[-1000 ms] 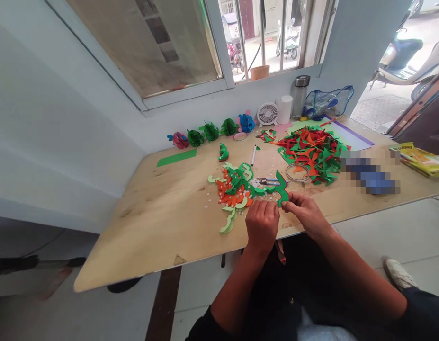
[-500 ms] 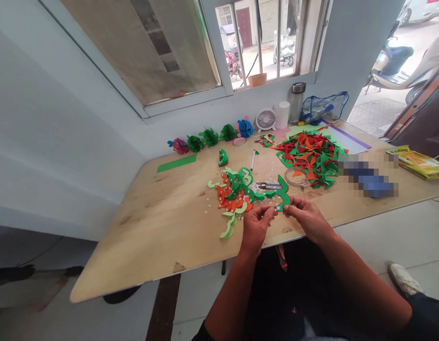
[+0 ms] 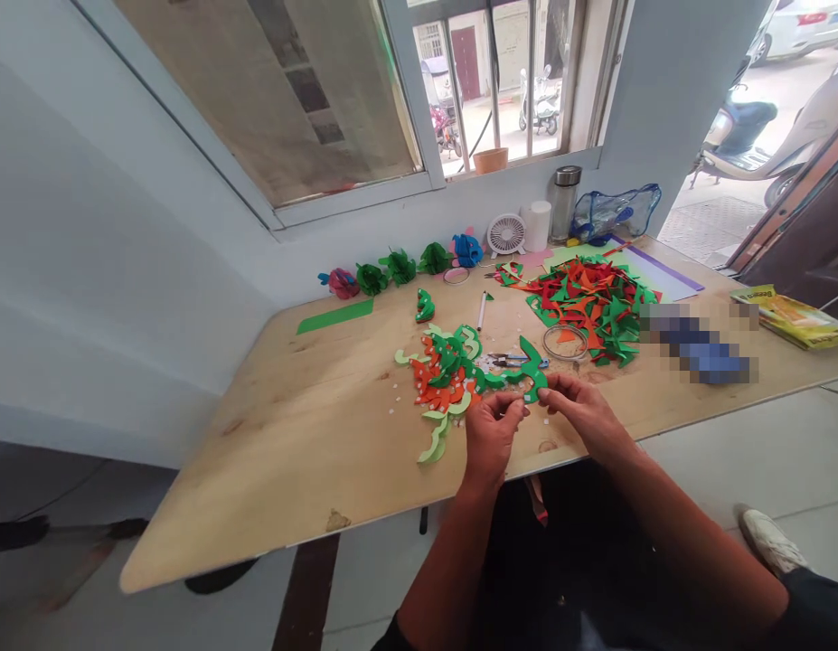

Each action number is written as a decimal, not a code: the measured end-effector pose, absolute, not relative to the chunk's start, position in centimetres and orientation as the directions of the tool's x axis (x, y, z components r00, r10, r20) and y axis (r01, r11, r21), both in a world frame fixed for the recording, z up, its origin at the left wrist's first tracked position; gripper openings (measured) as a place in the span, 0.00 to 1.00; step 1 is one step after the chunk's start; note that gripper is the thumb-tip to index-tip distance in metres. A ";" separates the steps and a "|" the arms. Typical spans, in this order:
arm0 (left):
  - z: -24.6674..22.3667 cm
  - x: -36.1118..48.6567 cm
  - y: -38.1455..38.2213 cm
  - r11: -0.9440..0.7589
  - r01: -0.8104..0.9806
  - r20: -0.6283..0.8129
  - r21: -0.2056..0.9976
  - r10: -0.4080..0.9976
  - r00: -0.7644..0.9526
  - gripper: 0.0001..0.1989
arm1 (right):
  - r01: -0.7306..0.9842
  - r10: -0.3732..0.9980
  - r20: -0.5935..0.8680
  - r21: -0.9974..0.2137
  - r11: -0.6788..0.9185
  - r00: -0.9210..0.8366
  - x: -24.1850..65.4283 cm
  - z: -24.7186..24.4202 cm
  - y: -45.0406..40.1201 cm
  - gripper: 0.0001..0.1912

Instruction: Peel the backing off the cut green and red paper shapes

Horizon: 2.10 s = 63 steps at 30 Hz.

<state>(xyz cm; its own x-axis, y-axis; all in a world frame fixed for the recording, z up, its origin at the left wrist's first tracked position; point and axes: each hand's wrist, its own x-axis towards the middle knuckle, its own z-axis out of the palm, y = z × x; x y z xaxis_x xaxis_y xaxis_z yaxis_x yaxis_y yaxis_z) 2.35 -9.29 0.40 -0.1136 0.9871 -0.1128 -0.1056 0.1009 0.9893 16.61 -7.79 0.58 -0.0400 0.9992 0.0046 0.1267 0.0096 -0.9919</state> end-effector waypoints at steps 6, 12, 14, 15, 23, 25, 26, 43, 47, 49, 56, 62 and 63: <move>0.0 2.7 -9.8 -0.098 0.237 0.138 0.967 0.978 -0.158 0.08 | 0.590 0.938 0.339 -0.744 0.313 -0.070 16.1 0.7 -9.4 0.07; -0.9 2.2 -10.7 -0.218 0.405 0.278 0.888 0.956 -0.094 0.09 | 0.732 0.944 0.303 -0.613 0.296 -0.128 14.9 -0.1 -9.7 0.06; -1.1 2.0 -10.8 -0.246 0.447 0.316 0.860 0.945 -0.088 0.08 | 0.721 0.946 0.287 -0.622 0.304 -0.152 14.8 -0.1 -9.7 0.06; -1.2 1.9 -10.8 -0.259 0.463 0.334 0.848 0.939 -0.085 0.07 | 0.714 0.946 0.279 -0.627 0.310 -0.165 14.7 -0.1 -9.7 0.07; -1.2 1.5 -10.9 -0.263 0.467 0.361 0.844 0.923 -0.131 0.06 | 0.721 0.926 0.290 -0.585 0.371 -0.241 14.4 -0.2 -9.6 0.11; -0.9 1.5 -11.0 -0.243 0.457 0.337 0.855 0.931 -0.137 0.06 | 0.739 0.917 0.304 -0.549 0.390 -0.259 14.3 -0.3 -9.6 0.12; -0.8 1.5 -11.1 -0.229 0.458 0.325 0.859 0.935 -0.140 0.06 | 0.751 0.914 0.310 -0.529 0.394 -0.261 14.2 -0.3 -9.6 0.12; -1.0 1.3 -11.0 -0.049 0.244 0.111 0.969 0.963 -0.246 0.06 | 0.744 0.931 0.294 -0.569 0.351 -0.214 13.6 -0.6 -9.3 0.11; -0.9 0.8 -10.7 0.045 0.032 -0.036 0.998 0.970 -0.241 0.06 | 0.617 0.971 0.202 -0.751 0.237 -0.127 15.0 -1.0 -8.3 0.11; -0.8 0.7 -10.6 0.106 -0.092 -0.125 0.990 0.964 -0.234 0.08 | 0.600 0.974 0.220 -0.772 0.209 -0.057 15.8 -1.3 -7.8 0.12; 0.3 0.7 -10.4 0.211 -0.379 -0.275 0.901 0.953 -0.123 0.09 | 0.678 0.939 0.337 -0.674 0.294 -0.071 17.4 -1.6 -7.0 0.12; 0.9 0.7 -10.5 0.258 -0.479 -0.306 0.839 0.952 -0.023 0.11 | 0.313 0.993 0.109 -0.942 0.118 -0.044 16.7 -1.5 -7.3 0.13; 0.9 0.7 -10.6 0.261 -0.486 -0.302 0.834 0.953 -0.008 0.10 | 0.191 0.997 0.030 -0.981 0.042 -0.067 16.5 -1.4 -7.5 0.14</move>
